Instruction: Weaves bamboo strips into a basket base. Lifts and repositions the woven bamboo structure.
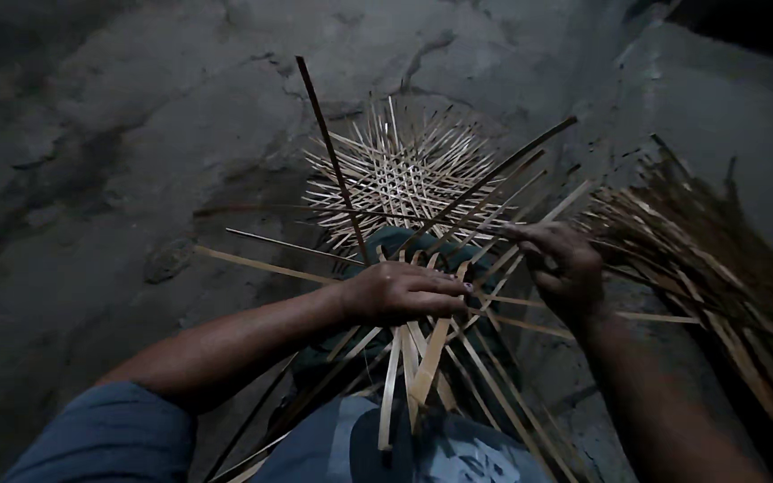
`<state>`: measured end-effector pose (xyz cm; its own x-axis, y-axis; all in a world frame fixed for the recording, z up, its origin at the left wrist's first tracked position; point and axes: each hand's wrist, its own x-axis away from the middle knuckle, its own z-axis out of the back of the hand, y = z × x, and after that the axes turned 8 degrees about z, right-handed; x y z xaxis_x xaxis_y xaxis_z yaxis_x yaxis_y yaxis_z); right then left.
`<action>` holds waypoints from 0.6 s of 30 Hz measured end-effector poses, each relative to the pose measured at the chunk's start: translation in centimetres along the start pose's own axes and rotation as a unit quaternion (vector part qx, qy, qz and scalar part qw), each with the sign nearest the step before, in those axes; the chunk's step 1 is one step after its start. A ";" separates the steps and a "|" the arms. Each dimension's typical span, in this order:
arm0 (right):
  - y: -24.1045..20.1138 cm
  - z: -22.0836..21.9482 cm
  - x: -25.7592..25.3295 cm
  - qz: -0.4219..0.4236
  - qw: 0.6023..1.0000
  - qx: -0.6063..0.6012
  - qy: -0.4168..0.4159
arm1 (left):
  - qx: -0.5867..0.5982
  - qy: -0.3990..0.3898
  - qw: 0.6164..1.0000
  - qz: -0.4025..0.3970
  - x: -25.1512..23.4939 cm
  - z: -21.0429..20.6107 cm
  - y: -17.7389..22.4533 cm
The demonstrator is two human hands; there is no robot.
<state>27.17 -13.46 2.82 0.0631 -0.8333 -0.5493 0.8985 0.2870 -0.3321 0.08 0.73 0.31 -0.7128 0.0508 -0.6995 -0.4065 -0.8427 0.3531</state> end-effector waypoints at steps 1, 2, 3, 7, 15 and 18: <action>0.6 -1.0 0.5 -0.031 0.999 -0.019 -0.028 | 0.022 -0.009 1.000 0.010 -0.2 0.4 -0.3; 1.2 -2.1 1.2 -0.065 0.996 -0.036 -0.057 | 0.051 -0.020 0.998 0.029 -0.5 0.9 -0.7; 1.8 -3.1 1.7 -0.095 0.990 -0.048 -0.087 | 0.087 -0.029 0.994 0.058 -0.7 1.4 -1.4; 3.0 -5.8 2.8 -0.150 0.975 -0.076 -0.148 | 0.152 0.105 0.938 0.294 -2.0 3.3 -5.2; 3.5 -7.3 3.9 -0.179 0.976 -0.042 -0.116 | -0.283 -0.024 0.837 0.468 2.8 -3.1 -4.3; 3.8 -6.0 5.0 -0.139 0.987 0.021 -0.081 | -0.303 -0.106 0.801 0.506 4.8 -5.9 -4.0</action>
<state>28.29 -13.68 -5.74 -0.1231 -0.9422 -0.3115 0.9082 0.0195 -0.4180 1.65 1.18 -8.17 -0.6093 -0.7864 -0.1014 0.7463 -0.6120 0.2616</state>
